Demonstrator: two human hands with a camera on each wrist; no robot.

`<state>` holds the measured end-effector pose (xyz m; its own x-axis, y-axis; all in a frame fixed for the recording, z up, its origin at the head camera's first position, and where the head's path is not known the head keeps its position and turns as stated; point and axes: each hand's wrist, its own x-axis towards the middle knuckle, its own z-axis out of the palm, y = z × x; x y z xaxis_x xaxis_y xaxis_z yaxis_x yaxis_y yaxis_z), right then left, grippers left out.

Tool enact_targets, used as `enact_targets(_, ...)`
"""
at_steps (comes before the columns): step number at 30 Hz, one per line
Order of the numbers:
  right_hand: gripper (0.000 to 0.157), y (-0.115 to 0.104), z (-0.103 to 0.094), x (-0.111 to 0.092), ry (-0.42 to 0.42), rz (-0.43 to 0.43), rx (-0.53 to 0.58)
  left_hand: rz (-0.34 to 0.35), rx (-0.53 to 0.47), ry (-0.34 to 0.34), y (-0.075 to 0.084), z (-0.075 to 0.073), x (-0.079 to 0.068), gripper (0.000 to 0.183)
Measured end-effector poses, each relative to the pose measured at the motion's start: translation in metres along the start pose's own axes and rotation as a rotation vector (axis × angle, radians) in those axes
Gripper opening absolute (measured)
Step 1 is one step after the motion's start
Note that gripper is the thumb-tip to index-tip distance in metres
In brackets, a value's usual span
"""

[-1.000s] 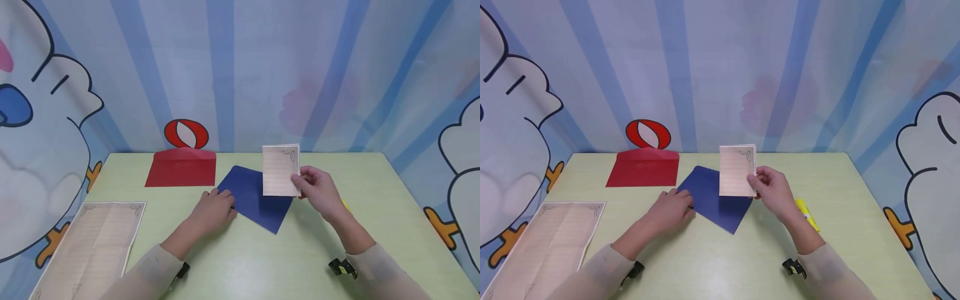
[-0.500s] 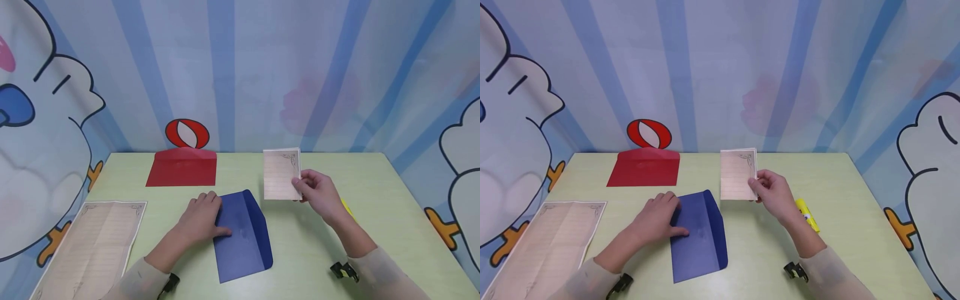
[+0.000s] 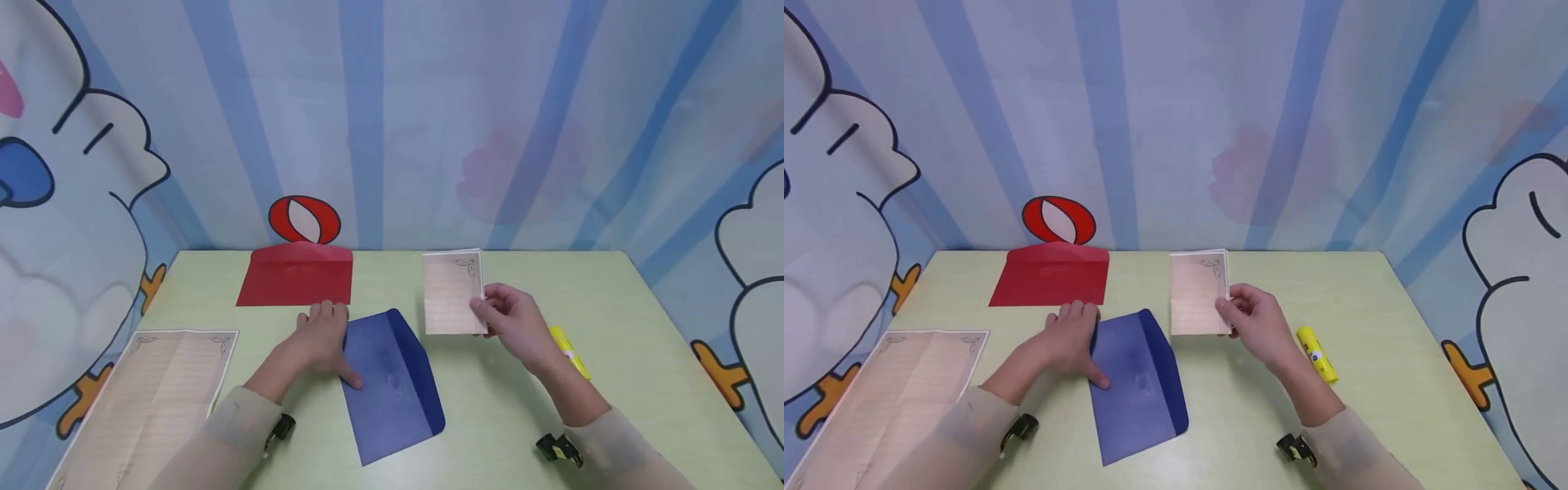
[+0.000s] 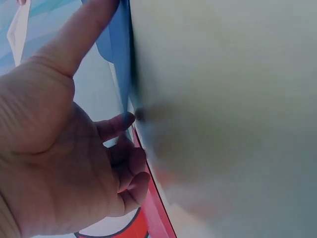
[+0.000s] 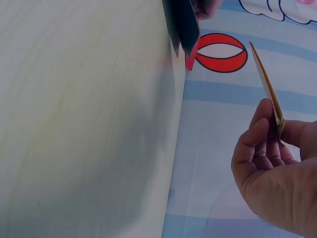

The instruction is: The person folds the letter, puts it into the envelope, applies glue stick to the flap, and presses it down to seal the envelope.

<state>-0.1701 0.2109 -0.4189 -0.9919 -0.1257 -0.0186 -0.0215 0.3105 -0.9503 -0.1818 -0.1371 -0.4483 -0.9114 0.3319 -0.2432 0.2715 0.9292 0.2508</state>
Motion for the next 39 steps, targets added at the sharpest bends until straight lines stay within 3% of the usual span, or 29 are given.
enact_targets(4,0.03,-0.002,0.001,-0.002,-0.004,-0.005,-0.005,-0.04,-0.104,0.059,-0.001,-0.004,0.003,0.101)
enact_targets(10,0.031,-0.004,0.002,-0.003,-0.011,-0.011,-0.001,-0.07,-0.488,0.187,-0.006,-0.008,0.0,0.088)
enact_targets(15,0.03,-0.003,0.002,-0.004,-0.029,-0.019,0.009,-0.015,-0.813,0.266,-0.011,-0.015,-0.005,0.079)
enact_targets(18,0.029,-0.003,0.003,-0.004,-0.053,-0.018,0.012,0.037,-1.015,0.293,-0.012,-0.019,-0.006,0.083)
enact_targets(22,0.025,-0.003,0.005,-0.004,-0.076,-0.024,0.016,0.029,-1.188,0.325,-0.01,-0.023,-0.006,0.1)
enact_targets(24,0.025,-0.003,0.005,-0.004,-0.076,-0.04,0.009,-0.005,-1.257,0.342,-0.007,-0.022,-0.007,0.093)
enact_targets(29,0.02,-0.001,0.007,-0.007,-0.004,-0.133,-0.063,-0.033,-1.419,0.335,-0.002,-0.017,-0.011,0.053)
enact_targets(34,0.014,-0.001,0.011,-0.01,0.107,-0.248,-0.215,-0.03,-1.501,0.322,0.0,-0.014,-0.013,0.046)
enact_targets(39,0.013,-0.003,0.013,-0.012,0.126,-0.283,-0.287,0.014,-1.568,0.302,0.002,-0.014,-0.016,0.043)
